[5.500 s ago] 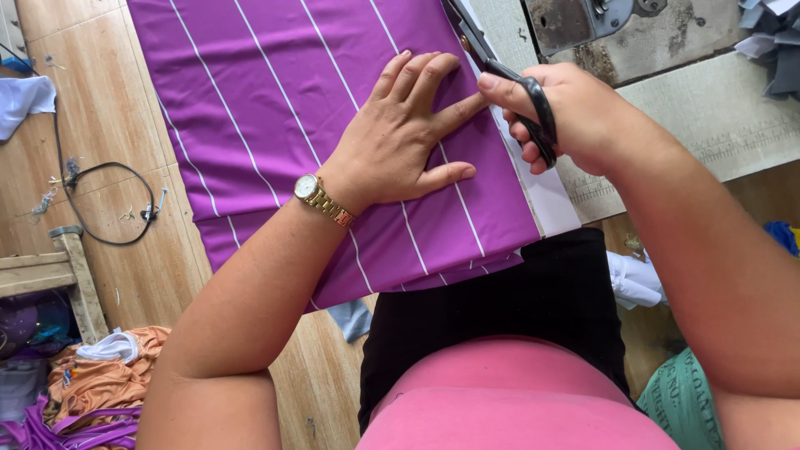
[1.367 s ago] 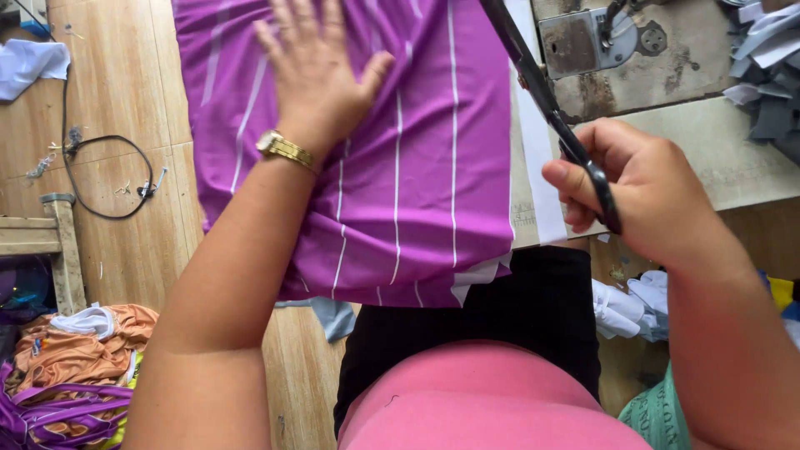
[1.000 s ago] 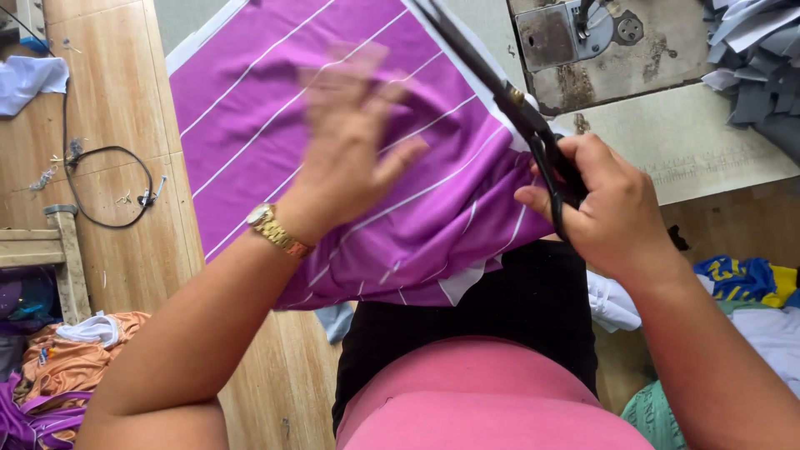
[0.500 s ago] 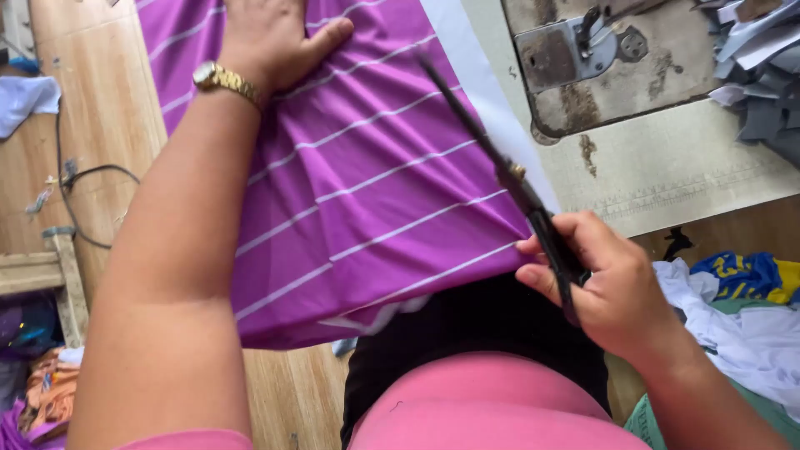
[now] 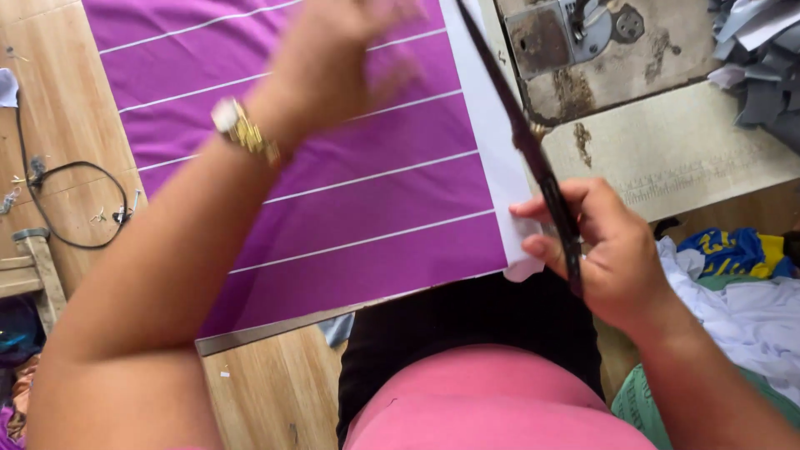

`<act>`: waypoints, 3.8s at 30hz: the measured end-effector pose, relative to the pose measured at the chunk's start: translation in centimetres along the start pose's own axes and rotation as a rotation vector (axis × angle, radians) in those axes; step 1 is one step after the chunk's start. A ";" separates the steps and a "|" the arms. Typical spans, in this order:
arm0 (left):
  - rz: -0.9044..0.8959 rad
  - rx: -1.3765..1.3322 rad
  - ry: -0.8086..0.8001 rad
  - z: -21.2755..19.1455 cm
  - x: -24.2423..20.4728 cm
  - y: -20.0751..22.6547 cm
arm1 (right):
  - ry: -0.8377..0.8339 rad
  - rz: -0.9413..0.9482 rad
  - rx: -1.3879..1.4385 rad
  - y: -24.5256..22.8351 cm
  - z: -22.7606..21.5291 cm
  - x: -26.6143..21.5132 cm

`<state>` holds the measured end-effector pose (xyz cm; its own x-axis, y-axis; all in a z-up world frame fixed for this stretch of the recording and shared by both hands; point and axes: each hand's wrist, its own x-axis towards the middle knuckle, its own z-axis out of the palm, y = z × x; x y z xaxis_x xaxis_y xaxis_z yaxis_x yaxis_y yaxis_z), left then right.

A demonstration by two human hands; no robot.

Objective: Cutting a piece of purple striped fabric into strips using large scissors on a sewing table.

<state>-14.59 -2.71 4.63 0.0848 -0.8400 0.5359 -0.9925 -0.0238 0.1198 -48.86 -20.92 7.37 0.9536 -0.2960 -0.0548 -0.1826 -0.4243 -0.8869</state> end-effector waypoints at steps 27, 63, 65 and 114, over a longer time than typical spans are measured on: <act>-0.207 0.229 -0.337 0.8 -2.7 6.3 | -0.269 0.829 0.166 4.6 -4.4 -16.8; -0.608 0.154 -0.424 1.0 -3.1 6.0 | -0.239 0.649 -0.007 3.8 -2.7 -9.2; -0.612 0.158 -0.445 1.0 -3.0 6.3 | -0.234 0.667 0.009 3.6 -2.7 -9.9; -0.597 0.116 -0.516 0.4 -3.5 11.3 | -0.191 0.713 0.112 3.4 -1.1 -12.9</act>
<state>-26.10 -0.23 3.77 0.5816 -0.8120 -0.0493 -0.7976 -0.5812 0.1613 -62.03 -19.54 5.57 0.6399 -0.3083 -0.7039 -0.7566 -0.0924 -0.6473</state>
